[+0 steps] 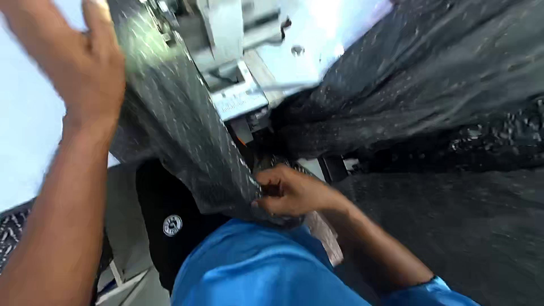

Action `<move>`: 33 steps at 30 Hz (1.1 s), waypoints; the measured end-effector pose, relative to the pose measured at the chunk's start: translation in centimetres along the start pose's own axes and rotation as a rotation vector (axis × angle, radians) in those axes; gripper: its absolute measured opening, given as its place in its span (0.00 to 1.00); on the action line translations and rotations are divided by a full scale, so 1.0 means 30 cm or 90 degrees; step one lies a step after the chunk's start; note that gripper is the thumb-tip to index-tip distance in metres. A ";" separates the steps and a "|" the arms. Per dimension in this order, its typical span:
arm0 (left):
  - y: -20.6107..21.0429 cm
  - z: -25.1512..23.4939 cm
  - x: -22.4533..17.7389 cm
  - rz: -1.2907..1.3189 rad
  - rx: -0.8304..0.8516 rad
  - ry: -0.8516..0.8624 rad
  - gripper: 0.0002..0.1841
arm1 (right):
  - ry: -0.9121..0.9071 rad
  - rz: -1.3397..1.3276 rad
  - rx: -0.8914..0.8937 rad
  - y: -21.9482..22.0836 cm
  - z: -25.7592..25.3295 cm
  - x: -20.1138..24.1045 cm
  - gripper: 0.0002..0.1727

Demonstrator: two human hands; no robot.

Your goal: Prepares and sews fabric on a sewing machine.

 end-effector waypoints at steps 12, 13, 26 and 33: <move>-0.104 0.851 -0.611 0.369 0.339 -0.081 0.21 | -0.043 0.199 0.040 -0.026 0.225 0.058 0.11; -0.098 0.865 -0.598 0.355 0.374 -0.104 0.25 | -0.038 0.143 0.048 -0.025 0.246 0.064 0.09; -0.105 0.995 -0.578 0.368 0.392 -0.133 0.17 | 0.039 -0.096 -0.097 -0.027 0.382 -0.008 0.09; -0.086 0.900 -0.787 0.351 0.375 -0.019 0.17 | 0.013 -0.116 -0.088 -0.001 0.408 0.006 0.08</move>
Point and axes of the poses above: each hand's wrist, its own z-axis away from the middle knuckle, its own y-axis out of the palm, x = y × z, the point moved 10 cm from there along -z, towards the middle knuckle, and after that the axes turned 8 degrees about -x, right-handed, at the moved point
